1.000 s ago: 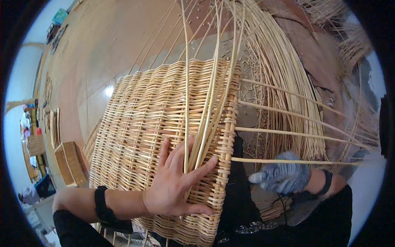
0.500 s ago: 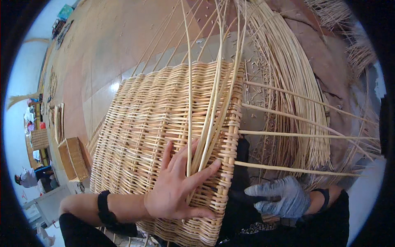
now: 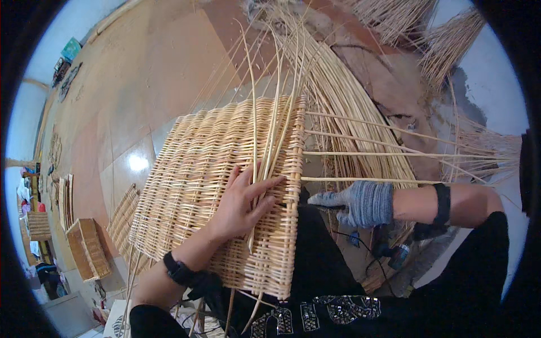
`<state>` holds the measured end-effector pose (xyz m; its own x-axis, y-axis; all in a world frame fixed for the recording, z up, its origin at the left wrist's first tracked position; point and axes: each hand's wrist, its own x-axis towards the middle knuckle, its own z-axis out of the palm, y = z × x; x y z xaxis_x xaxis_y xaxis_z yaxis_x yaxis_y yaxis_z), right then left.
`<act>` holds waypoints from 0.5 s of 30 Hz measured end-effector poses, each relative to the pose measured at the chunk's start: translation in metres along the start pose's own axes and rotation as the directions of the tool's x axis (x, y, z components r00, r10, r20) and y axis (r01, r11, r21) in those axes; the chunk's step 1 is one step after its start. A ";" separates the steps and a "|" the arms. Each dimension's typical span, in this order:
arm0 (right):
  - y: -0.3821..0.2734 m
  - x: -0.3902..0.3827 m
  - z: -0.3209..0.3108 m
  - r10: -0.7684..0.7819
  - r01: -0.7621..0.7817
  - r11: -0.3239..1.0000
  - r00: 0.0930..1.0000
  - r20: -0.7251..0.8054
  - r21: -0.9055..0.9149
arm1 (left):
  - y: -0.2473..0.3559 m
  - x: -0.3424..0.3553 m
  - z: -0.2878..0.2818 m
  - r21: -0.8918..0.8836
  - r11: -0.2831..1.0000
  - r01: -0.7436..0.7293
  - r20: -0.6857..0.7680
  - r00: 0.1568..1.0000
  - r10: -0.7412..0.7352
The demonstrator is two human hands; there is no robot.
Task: Weave together long, flexible strips of wood or bamboo to construct a basket.
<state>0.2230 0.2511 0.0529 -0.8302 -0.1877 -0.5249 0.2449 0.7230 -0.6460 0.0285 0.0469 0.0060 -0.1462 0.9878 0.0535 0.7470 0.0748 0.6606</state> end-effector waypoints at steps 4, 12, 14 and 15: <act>-0.001 0.013 -0.005 0.025 -0.041 0.964 0.998 -0.061 -0.263 | 0.005 0.008 -0.016 -0.608 0.745 0.275 0.092 0.956 -0.278; -0.050 0.036 -0.058 0.227 0.108 0.528 0.938 -0.262 0.842 | 0.059 0.003 -0.031 -0.963 0.269 0.012 -0.010 0.997 -0.080; -0.054 0.031 -0.053 0.201 0.110 0.502 0.950 -0.239 0.858 | 0.062 0.005 -0.028 -0.950 0.305 0.067 0.017 0.986 -0.163; -0.053 0.028 -0.047 0.251 0.139 0.472 0.925 -0.284 0.871 | 0.062 0.006 -0.026 -0.929 0.330 0.165 0.078 0.962 -0.261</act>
<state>0.1638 0.2387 0.0984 -0.8487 0.1965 -0.4909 0.4366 -0.2635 -0.8602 0.0568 0.0544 0.0666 -0.2850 0.9415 -0.1798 -0.3801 0.0612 0.9229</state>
